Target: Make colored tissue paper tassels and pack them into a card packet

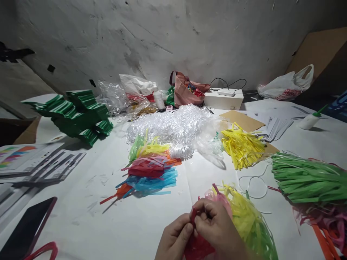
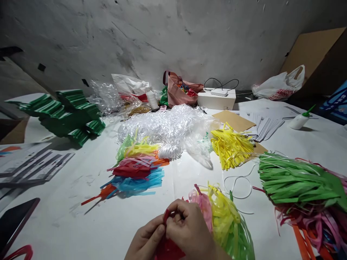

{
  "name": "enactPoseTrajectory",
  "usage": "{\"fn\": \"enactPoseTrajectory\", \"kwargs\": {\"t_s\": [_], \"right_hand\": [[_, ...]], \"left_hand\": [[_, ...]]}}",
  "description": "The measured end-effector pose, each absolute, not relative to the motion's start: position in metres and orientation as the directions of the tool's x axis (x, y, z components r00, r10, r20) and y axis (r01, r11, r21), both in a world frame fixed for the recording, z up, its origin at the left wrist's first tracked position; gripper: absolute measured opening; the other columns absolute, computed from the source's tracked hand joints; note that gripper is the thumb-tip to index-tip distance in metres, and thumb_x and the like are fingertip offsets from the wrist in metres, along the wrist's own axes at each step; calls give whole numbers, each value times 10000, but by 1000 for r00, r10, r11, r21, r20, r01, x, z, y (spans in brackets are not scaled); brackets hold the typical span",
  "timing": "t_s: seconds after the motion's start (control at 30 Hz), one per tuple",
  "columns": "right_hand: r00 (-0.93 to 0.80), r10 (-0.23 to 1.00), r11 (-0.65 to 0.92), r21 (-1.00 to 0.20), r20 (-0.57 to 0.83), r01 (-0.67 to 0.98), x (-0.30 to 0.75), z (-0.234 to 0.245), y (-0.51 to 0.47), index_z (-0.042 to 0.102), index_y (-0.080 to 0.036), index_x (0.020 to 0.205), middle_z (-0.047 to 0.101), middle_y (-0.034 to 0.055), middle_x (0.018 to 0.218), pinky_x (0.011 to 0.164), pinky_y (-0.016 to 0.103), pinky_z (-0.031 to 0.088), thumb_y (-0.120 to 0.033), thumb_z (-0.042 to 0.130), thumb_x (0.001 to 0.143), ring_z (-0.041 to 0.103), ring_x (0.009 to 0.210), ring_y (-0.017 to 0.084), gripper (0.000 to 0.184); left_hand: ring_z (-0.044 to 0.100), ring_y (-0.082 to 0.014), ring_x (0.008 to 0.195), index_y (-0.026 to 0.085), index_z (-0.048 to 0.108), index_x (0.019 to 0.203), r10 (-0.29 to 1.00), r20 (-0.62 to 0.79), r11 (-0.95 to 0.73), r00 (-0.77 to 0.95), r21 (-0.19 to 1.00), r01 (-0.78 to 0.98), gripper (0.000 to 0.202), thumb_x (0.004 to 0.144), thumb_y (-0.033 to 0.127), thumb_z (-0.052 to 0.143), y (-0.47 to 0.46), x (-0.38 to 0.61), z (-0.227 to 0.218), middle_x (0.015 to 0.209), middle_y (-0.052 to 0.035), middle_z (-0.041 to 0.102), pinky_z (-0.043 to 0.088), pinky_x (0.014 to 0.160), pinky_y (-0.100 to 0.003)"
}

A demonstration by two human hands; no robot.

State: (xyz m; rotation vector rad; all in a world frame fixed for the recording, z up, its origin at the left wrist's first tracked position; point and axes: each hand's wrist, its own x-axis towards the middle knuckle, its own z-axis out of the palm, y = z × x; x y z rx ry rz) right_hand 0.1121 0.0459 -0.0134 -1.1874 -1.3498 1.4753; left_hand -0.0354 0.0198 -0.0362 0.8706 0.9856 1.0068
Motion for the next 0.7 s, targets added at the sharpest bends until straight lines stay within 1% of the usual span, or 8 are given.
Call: {"fn": "enactPoseTrajectory", "kwargs": {"t_s": [0.07, 0.17, 0.23, 0.33, 0.4, 0.47, 0.53, 0.7], "right_hand": [[-215, 974, -47, -990, -76, 136, 112, -13, 46, 621, -182, 752, 420, -77, 538, 488, 211, 270, -206, 566, 737, 376, 507, 91, 62], [-176, 984, 66, -956, 16, 287, 112, -12, 46, 592, -187, 745, 476, -52, 593, 523, 226, 310, -205, 542, 795, 427, 546, 106, 73], [-175, 984, 97, -934, 37, 343, 114, -11, 46, 618, -190, 882, 519, -42, 658, 568, 230, 358, -185, 553, 815, 483, 603, 123, 94], [-221, 975, 77, -941, 3, 330, 121, -10, 47, 569, -212, 1151, 551, -33, 766, 650, 239, 425, -221, 568, 880, 550, 712, 146, 271], [-269, 963, 110, -939, 19, 326, 125, -11, 47, 570, -218, 1057, 577, -13, 811, 697, 254, 437, -289, 468, 982, 569, 758, 152, 145], [-319, 946, 187, -910, 65, 370, 127, -15, 45, 528, -217, 852, 585, -2, 786, 676, 263, 412, -322, 344, 1042, 561, 732, 152, 285], [-343, 932, 268, -859, 117, 436, 127, -19, 42, 443, -219, 742, 564, -7, 722, 608, 264, 361, -334, 297, 1053, 527, 654, 145, 362], [-368, 920, 332, -759, 132, 560, 121, -20, 37, 438, -217, 736, 580, -4, 685, 556, 261, 297, -284, 308, 1028, 525, 596, 137, 327]], "left_hand": [[630, -218, 824, 216, 768, 918, 950, -242, 286, 200, 929, -236, 286, 811, 481, 757, 19, -33, -33, 858, -47, 730, 510, 837, -326], [650, -221, 830, 231, 760, 935, 964, -253, 265, 76, 920, -289, 280, 776, 459, 796, 16, -27, -29, 897, -42, 745, 528, 823, -326], [646, -201, 770, 214, 750, 878, 959, -285, 267, -6, 904, -333, 288, 743, 457, 824, 15, -24, -30, 832, -32, 734, 530, 757, -296], [614, -155, 670, 189, 709, 803, 936, -345, 288, -70, 865, -411, 335, 690, 461, 868, 17, -27, -35, 702, -8, 697, 498, 650, -232], [599, -136, 638, 184, 677, 787, 924, -374, 298, -77, 834, -464, 366, 665, 457, 889, 20, -32, -38, 654, 1, 681, 475, 616, -206], [594, -127, 623, 186, 661, 795, 917, -391, 305, -74, 810, -501, 375, 661, 448, 894, 23, -36, -40, 644, 4, 675, 472, 607, -199], [600, -130, 624, 188, 659, 797, 913, -403, 314, -68, 798, -514, 378, 657, 446, 897, 24, -39, -41, 646, 5, 674, 482, 607, -203], [643, -166, 673, 190, 696, 791, 925, -374, 310, -69, 847, -433, 369, 644, 463, 897, 21, -39, -40, 689, -15, 708, 524, 653, -239]]}}
